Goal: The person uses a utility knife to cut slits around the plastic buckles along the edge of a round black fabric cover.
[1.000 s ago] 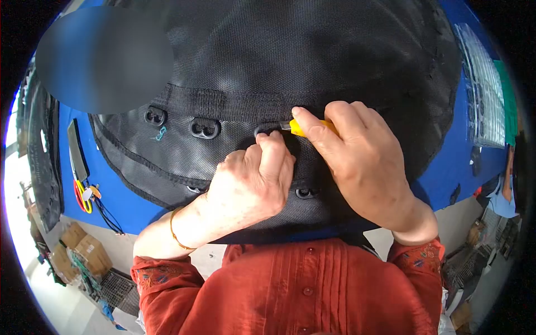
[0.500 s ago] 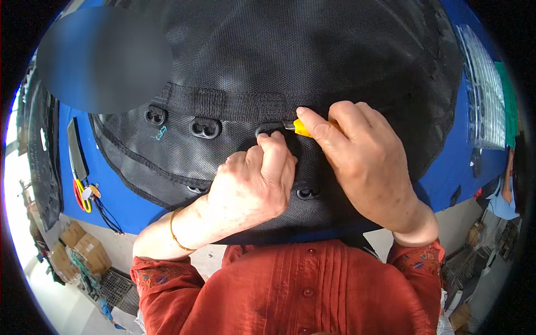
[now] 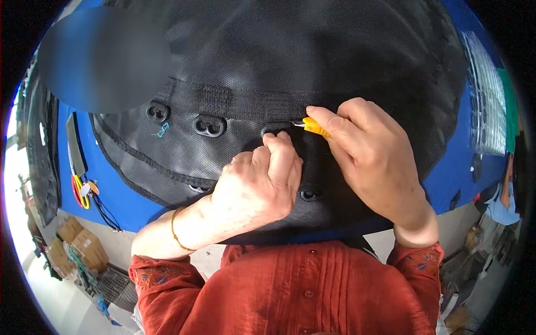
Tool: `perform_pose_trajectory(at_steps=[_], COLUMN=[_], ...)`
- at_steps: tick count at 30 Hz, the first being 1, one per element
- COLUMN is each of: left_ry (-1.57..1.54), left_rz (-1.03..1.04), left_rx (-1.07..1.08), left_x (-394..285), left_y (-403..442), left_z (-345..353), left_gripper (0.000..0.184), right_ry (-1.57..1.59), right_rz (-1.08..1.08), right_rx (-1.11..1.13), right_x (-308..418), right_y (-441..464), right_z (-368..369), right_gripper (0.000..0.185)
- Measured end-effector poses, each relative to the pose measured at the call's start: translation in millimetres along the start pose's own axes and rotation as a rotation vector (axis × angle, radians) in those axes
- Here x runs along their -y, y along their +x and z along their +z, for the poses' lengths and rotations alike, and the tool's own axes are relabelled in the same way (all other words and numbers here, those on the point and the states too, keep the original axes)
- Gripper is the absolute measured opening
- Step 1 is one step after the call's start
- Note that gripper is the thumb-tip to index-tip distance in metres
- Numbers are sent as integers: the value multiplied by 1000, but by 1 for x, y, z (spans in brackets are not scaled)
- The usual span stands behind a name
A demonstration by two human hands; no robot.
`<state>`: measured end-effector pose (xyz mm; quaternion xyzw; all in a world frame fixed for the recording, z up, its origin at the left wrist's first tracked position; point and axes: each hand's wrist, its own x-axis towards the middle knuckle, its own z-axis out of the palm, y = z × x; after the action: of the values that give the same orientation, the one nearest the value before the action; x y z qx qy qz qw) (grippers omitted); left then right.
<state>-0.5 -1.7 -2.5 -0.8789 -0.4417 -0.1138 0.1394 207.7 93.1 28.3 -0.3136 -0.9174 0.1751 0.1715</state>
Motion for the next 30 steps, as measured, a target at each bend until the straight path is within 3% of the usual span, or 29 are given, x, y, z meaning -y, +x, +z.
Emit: perform_pose_trajectory(at_steps=[1, 3, 13, 15, 25, 28, 30], left_ry=[0, 26, 17, 24, -29, -30, -21], left_rz=[-2, -22, -15, -4, -26, -21, -26], left_rx=[2, 98, 107, -23, -21, -27, 115], left_x=[-1, -4, -4, -3, -4, -3, -5], left_y=[-1, -4, -2, -1, 1, 0, -2], left_z=[-1, -2, -1, 6, 4, 2, -4], left_gripper=[23, 40, 39, 14, 16, 17, 31], right_ry=[2, 3, 40, 32, -107, -96, -107], right_rz=[-2, 1, 0, -61, -208, -164, -171], right_rx=[2, 29, 3, -27, -74, -55, -49], right_x=[0, -3, 3, 3, -5, -2, -1], right_y=[0, -1, 1, 1, 3, 4, 4], right_z=[0, 0, -5, 0, 12, 11, 11], right_gripper=[40, 31, 40, 41, 37, 45, 45])
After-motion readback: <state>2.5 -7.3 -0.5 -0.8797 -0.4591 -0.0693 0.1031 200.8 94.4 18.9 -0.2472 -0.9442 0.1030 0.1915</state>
